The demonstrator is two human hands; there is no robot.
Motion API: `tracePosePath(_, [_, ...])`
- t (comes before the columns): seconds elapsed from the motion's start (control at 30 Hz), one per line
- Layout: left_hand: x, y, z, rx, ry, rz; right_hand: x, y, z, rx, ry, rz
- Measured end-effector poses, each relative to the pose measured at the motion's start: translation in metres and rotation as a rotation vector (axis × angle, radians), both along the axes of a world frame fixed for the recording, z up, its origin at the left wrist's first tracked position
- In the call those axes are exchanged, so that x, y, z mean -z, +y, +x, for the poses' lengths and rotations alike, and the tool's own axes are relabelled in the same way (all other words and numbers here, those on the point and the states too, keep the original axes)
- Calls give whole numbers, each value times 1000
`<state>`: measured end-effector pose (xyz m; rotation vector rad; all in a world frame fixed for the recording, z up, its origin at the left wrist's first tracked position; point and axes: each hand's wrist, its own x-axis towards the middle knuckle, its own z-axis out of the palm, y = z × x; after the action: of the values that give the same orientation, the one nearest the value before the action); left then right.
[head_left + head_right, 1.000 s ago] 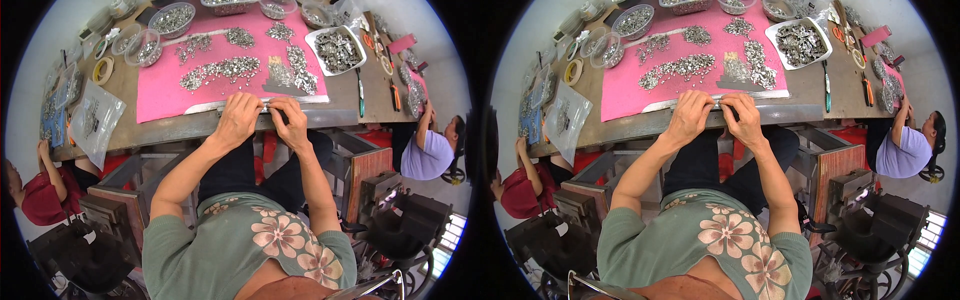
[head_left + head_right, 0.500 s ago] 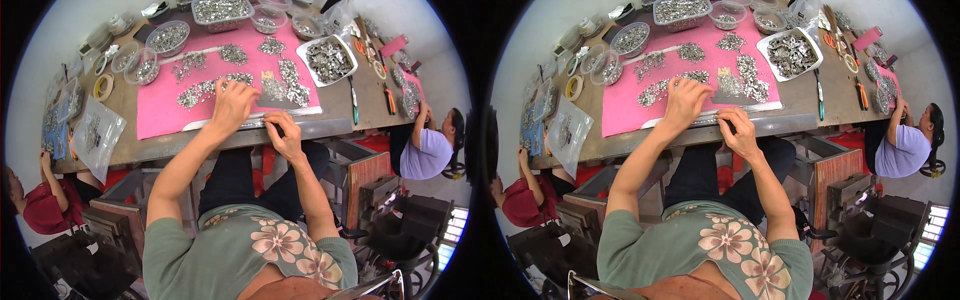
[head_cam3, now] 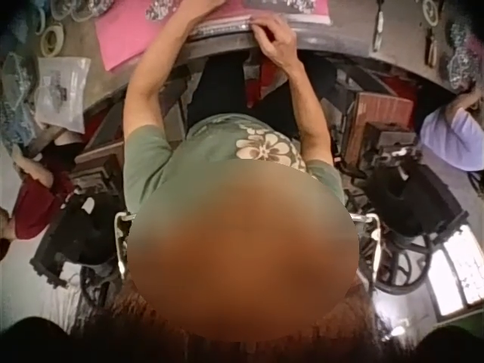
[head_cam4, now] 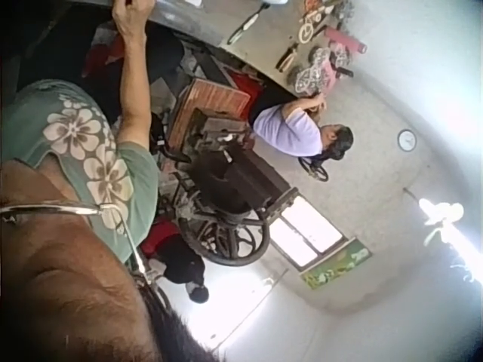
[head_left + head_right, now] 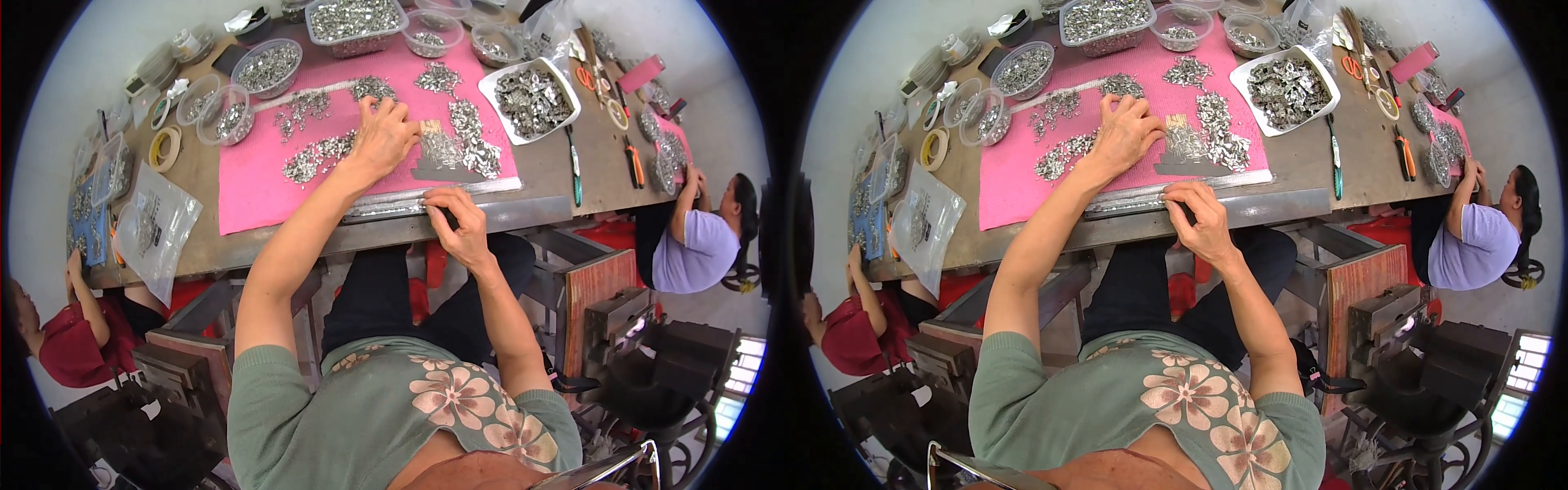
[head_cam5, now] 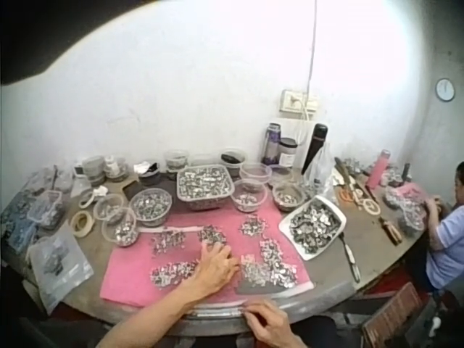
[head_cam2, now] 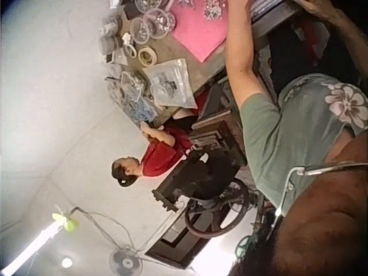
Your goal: The person assembles small metal parts onto a jig by hand, taking the parts from plastic bins and placing them on a work surface.
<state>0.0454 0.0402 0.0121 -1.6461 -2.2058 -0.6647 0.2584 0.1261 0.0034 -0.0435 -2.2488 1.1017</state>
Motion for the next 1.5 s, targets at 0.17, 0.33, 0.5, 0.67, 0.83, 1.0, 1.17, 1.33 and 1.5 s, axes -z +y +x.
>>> tracePosePath(0.17, [3, -4, 8, 25, -52, 129, -16, 22, -16, 25, 4, 99])
tracePosePath(0.33, [-6, -34, 43, -30, -224, 220, -20, 56, -52, -16, -64, 375])
tracePosePath(0.5, [-11, -70, 79, -33, -422, 240, -17, 71, -75, -153, -169, 503])
tracePosePath(0.67, [-9, -83, 96, -30, -460, 211, -17, 78, -87, -224, -189, 531])
tracePosePath(0.83, [-4, -79, 99, -14, -424, 222, -10, 61, -80, -128, -68, 496])
tracePosePath(1.0, [-2, -77, 101, -14, -394, 219, -19, 23, -37, -16, -170, -94])
tracePosePath(1.17, [-3, -76, 102, -10, -357, 209, -7, 0, -13, 7, -116, -241])
tracePosePath(1.33, [-1, -74, 103, -20, -330, 207, 1, -4, -8, 12, -85, -235])
tracePosePath(1.5, [-1, -74, 102, -2, -346, 212, 0, -4, -7, 7, -114, -269])
